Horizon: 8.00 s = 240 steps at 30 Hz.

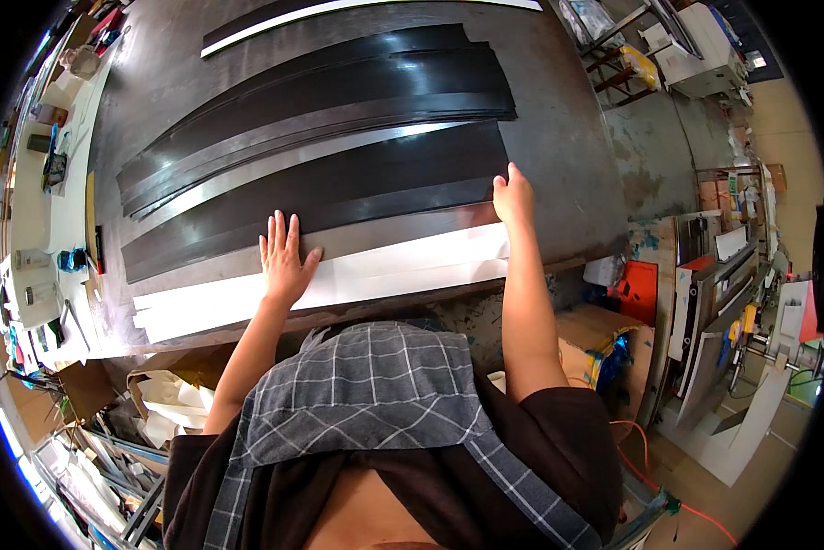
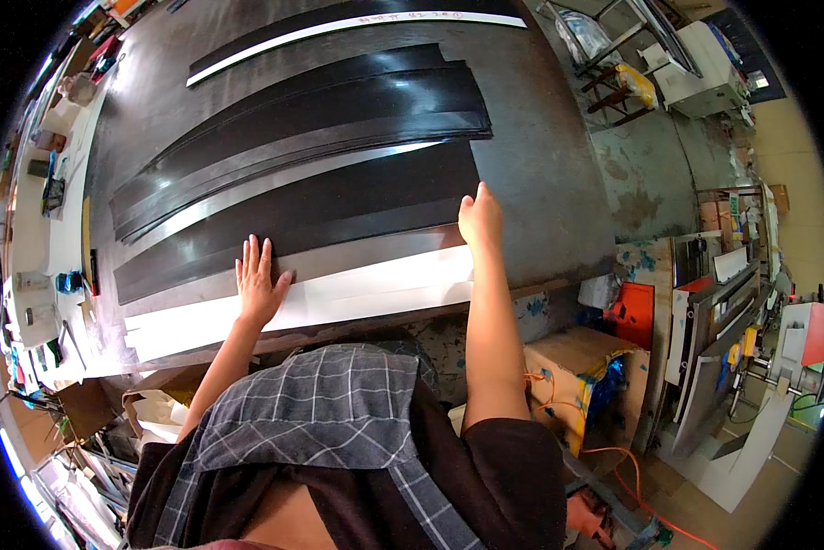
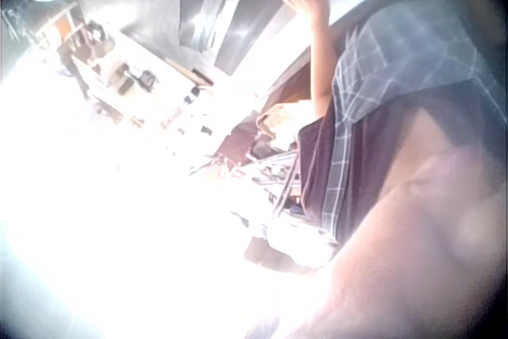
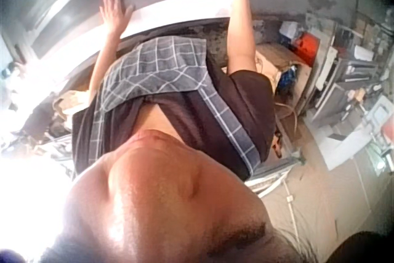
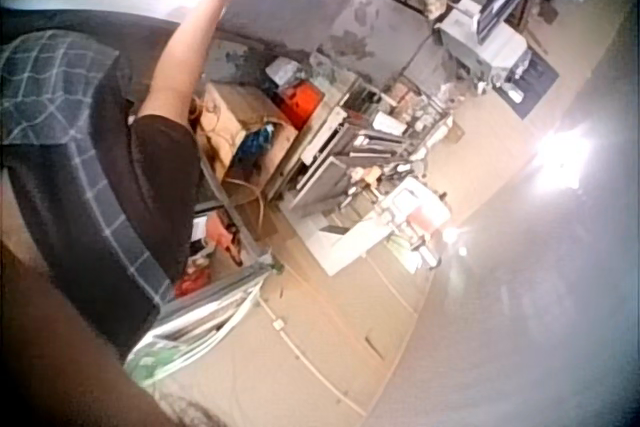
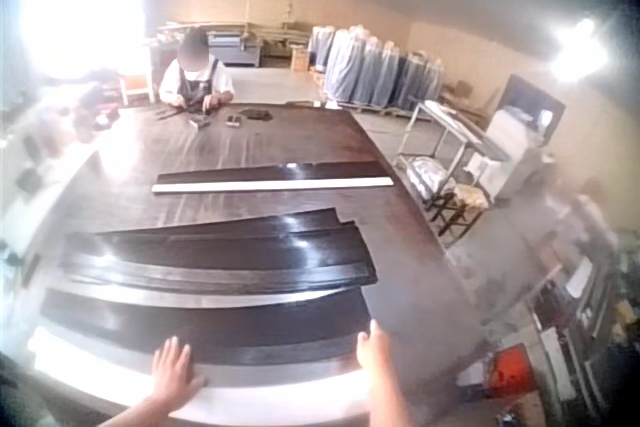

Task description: The person applies white tape to the edges of long, dark, curved panels on a workbench. They smooth the tape down by hand and occasionally use a machine to process the panels.

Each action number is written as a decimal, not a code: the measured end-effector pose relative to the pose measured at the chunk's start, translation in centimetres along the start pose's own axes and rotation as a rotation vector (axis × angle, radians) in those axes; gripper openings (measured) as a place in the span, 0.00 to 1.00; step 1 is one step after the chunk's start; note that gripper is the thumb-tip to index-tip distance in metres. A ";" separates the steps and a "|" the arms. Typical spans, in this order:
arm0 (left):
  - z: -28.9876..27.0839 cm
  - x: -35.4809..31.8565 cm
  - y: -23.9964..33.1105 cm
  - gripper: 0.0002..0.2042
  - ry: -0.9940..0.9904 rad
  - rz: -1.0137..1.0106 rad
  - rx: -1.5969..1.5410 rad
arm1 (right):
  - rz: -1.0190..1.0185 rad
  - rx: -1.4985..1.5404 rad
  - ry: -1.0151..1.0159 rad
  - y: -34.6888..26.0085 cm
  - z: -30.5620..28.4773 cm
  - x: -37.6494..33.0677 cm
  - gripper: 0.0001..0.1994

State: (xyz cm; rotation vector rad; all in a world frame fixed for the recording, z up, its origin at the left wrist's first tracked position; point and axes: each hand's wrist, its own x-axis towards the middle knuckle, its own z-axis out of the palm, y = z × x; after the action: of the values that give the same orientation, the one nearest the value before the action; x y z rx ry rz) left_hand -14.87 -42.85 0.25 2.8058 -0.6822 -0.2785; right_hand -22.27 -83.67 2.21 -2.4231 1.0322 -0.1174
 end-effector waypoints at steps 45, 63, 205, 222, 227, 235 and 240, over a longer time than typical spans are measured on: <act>3.4 9.8 19.1 0.15 0.030 0.486 -0.274 | -0.332 0.139 -0.110 5.7 -1.6 2.1 0.05; 4.3 9.2 20.3 0.14 0.012 0.417 -0.194 | -0.428 -0.098 -0.020 5.9 -0.2 2.8 0.04; 4.2 9.7 17.8 0.17 0.052 0.437 -0.328 | -0.400 0.145 -0.049 6.1 -0.7 1.8 0.04; 4.4 9.4 17.8 0.17 0.088 0.439 -0.338 | -0.429 0.041 0.031 6.7 0.5 2.0 0.06; 4.5 9.4 17.8 0.16 0.096 0.434 -0.319 | -0.408 0.109 0.031 5.9 0.1 1.7 0.07; 4.4 9.4 17.9 0.17 0.083 0.431 -0.321 | -0.417 0.071 0.043 5.8 0.0 1.5 0.04; 4.5 9.3 17.9 0.17 0.090 0.430 -0.316 | -0.388 0.067 0.059 5.8 0.1 1.7 0.03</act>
State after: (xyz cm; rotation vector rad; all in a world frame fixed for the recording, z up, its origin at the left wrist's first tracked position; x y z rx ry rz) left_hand -15.42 -63.50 -0.28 2.2903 -1.0871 -0.1603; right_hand -24.77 -88.21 -0.86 -2.5413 0.5594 -0.3510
